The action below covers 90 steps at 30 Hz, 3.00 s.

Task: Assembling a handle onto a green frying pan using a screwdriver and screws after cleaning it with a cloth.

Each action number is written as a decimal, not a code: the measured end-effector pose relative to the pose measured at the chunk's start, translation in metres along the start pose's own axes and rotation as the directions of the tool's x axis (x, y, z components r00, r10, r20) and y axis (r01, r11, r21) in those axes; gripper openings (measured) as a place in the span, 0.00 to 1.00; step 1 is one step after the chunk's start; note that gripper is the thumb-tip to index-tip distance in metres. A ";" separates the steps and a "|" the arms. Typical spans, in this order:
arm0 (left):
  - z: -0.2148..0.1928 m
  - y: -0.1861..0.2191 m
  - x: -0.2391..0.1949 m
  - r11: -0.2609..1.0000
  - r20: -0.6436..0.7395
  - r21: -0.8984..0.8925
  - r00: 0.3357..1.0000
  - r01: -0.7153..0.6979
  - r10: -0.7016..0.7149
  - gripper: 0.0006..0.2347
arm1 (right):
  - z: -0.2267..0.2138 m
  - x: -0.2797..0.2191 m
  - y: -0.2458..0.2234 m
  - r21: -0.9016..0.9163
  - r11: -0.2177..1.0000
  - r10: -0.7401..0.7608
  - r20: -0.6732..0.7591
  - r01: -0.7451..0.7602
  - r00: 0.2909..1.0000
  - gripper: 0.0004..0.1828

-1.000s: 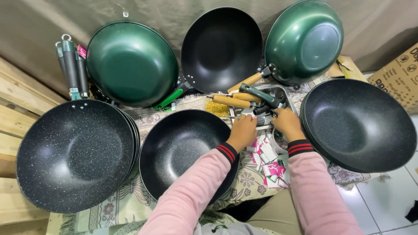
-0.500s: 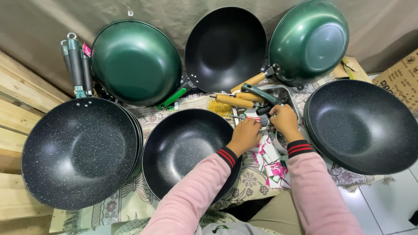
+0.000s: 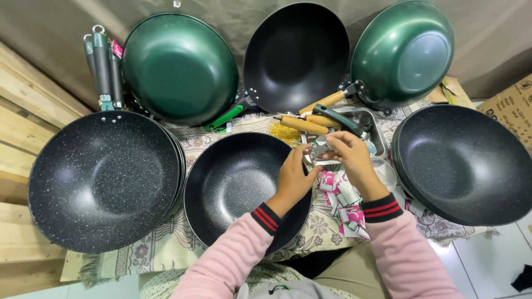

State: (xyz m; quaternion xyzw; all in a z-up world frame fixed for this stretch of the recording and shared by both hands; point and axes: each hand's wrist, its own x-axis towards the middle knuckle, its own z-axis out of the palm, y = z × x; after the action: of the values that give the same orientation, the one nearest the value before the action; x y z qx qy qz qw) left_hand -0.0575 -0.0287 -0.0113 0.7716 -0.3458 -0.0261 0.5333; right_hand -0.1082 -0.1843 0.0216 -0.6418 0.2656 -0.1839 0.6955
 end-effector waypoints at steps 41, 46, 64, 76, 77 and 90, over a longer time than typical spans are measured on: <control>-0.054 -0.007 -0.024 0.665 0.165 -0.636 0.911 0.391 -0.378 0.13 | 0.025 -0.032 0.005 -0.165 0.973 -0.101 0.315 0.159 0.944 0.05; -0.051 -0.010 -0.024 0.697 0.107 -0.613 0.913 0.372 -0.393 0.10 | 0.018 -0.024 0.019 -0.153 0.978 -0.086 0.306 0.139 0.948 0.04; -0.064 0.004 -0.028 0.640 0.116 -0.678 0.912 0.362 -0.392 0.10 | 0.021 -0.033 0.005 0.031 0.999 0.002 0.382 -0.014 0.924 0.13; -0.062 0.007 -0.029 0.631 0.107 -0.709 0.932 0.316 -0.347 0.12 | 0.025 -0.036 0.001 0.083 0.996 -0.052 0.343 0.025 0.938 0.16; -0.062 0.006 -0.029 0.637 0.103 -0.706 0.935 0.309 -0.339 0.12 | 0.025 -0.036 0.001 0.076 0.997 -0.052 0.342 0.027 0.938 0.16; -0.038 -0.018 -0.032 0.737 0.029 -0.599 0.929 0.312 -0.369 0.11 | 0.023 -0.029 0.015 -0.071 0.994 -0.052 0.321 0.079 0.946 0.09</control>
State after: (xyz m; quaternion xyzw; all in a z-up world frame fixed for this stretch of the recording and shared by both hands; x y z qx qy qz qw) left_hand -0.0574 0.0230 -0.0207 0.6158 -0.1483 -0.1946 0.7489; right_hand -0.1191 -0.1472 0.0115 -0.7000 0.1357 -0.0897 0.6954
